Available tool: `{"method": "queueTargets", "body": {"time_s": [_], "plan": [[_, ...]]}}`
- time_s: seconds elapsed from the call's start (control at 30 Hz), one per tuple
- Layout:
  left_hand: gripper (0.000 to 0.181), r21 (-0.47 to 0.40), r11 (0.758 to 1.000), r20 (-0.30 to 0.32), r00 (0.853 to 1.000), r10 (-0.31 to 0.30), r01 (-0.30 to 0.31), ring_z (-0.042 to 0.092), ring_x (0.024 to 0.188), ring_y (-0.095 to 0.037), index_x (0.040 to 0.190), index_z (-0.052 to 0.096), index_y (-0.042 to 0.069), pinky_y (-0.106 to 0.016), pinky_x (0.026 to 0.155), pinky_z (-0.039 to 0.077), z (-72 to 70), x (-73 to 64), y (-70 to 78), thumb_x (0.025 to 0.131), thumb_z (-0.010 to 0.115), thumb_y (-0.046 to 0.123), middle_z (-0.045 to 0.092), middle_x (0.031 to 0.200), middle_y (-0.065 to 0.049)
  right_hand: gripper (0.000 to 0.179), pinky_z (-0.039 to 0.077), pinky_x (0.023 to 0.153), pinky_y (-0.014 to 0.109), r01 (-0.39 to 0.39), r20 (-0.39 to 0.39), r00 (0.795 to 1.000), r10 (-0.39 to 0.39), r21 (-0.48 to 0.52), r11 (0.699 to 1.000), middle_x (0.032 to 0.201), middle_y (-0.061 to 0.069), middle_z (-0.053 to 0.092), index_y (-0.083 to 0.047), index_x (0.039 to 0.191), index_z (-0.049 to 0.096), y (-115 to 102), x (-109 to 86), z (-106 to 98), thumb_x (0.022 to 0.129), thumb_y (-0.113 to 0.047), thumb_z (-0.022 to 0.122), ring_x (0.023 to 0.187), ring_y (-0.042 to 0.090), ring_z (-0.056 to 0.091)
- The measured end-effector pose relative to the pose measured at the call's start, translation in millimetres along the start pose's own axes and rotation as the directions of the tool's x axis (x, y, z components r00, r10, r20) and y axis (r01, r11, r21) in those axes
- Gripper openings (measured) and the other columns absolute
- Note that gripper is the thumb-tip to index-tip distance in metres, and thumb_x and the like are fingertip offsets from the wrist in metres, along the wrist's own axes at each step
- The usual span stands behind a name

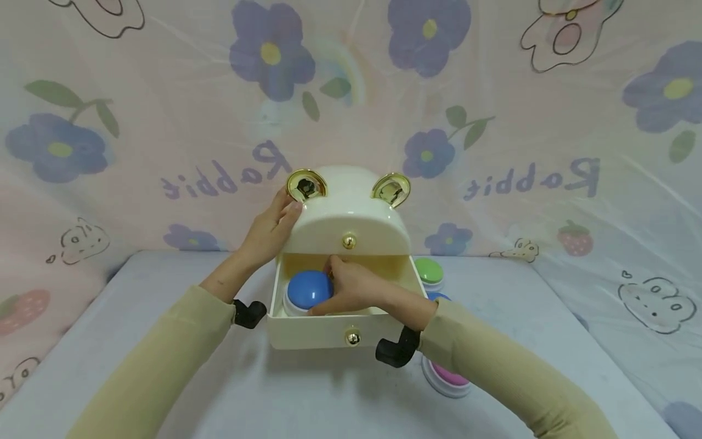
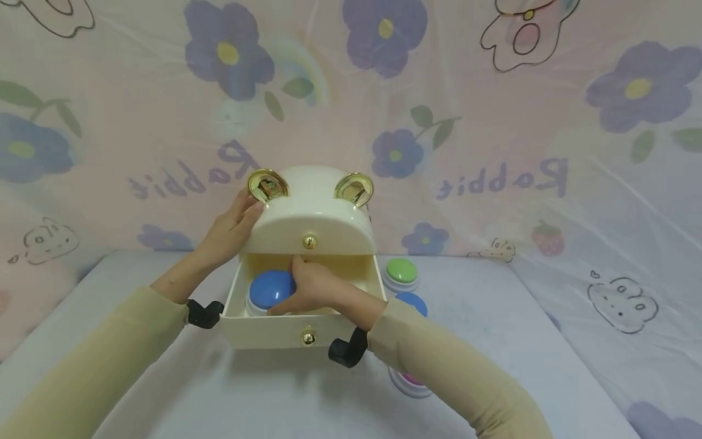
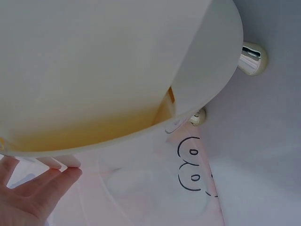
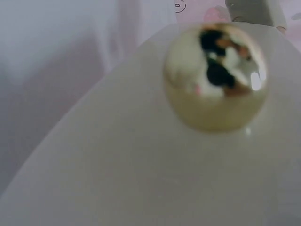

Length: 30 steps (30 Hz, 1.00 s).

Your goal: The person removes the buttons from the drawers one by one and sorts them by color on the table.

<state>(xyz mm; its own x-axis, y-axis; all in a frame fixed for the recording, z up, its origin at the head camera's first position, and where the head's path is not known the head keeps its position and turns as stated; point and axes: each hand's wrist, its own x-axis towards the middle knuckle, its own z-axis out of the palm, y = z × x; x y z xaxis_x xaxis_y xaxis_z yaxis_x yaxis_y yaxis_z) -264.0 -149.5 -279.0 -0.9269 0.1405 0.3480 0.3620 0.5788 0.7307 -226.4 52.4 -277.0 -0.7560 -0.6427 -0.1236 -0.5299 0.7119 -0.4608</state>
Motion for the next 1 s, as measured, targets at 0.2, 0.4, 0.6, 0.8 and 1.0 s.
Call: {"method": "queueTargets", "body": {"time_s": [0.2,0.4,0.6,0.8,1.0], "plan": [[0.055,-0.007,1.000,-0.010,1.000,0.021,-0.021,0.041,0.134,-0.040,0.153,0.017,0.028,-0.060,0.104,0.036,-1.8,-1.5,2.2,0.102,0.034,0.041,0.036,0.153,-0.011,0.079,0.046,0.100,0.042,0.083,0.026,0.996,-0.082,-0.035,0.996,0.129,0.014,0.058,-0.005,0.141,0.040,-3,-1.0,2,0.078,-0.034,0.078,0.115,0.026,0.058],[0.055,-0.003,1.000,-0.011,1.000,0.030,-0.030,0.042,0.133,-0.041,0.153,0.018,0.025,-0.060,0.105,0.035,0.0,-2.6,1.3,0.102,0.035,0.040,0.038,0.151,-0.013,0.067,0.050,0.091,0.038,0.048,0.006,0.999,-0.047,-0.025,0.999,0.119,0.011,0.062,-0.005,0.126,0.051,-4,-4.4,0,0.073,-0.029,0.082,0.103,0.023,0.060],[0.057,0.005,0.999,-0.025,0.999,0.043,-0.043,0.043,0.132,-0.041,0.153,0.017,0.023,-0.059,0.105,0.035,-0.2,-1.3,0.3,0.102,0.034,0.041,0.039,0.151,-0.014,0.063,0.052,0.084,0.033,0.054,-0.040,0.998,-0.055,-0.027,0.998,0.110,0.010,0.064,-0.002,0.117,0.055,0,-8.5,-4,0.068,-0.030,0.084,0.095,0.020,0.061],[0.057,-0.008,0.999,-0.009,0.999,0.032,-0.032,0.041,0.134,-0.041,0.154,0.014,0.023,-0.060,0.106,0.034,1.1,-1.5,0.2,0.103,0.034,0.039,0.036,0.152,-0.014,0.065,0.051,0.088,0.034,0.080,-0.107,0.991,-0.077,0.030,0.996,0.112,0.009,0.065,-0.003,0.117,0.056,8,-21.8,-11,0.066,-0.030,0.086,0.099,0.019,0.061],[0.057,-0.013,1.000,0.006,1.000,0.016,-0.016,0.040,0.135,-0.039,0.155,0.011,0.026,-0.059,0.106,0.034,0.3,-2.8,-0.5,0.103,0.033,0.040,0.033,0.154,-0.012,0.070,0.051,0.092,0.036,0.086,-0.171,0.983,-0.072,0.072,0.994,0.115,0.006,0.064,-0.006,0.123,0.056,17,-39.0,-17,0.066,-0.034,0.086,0.104,0.019,0.060]]}}
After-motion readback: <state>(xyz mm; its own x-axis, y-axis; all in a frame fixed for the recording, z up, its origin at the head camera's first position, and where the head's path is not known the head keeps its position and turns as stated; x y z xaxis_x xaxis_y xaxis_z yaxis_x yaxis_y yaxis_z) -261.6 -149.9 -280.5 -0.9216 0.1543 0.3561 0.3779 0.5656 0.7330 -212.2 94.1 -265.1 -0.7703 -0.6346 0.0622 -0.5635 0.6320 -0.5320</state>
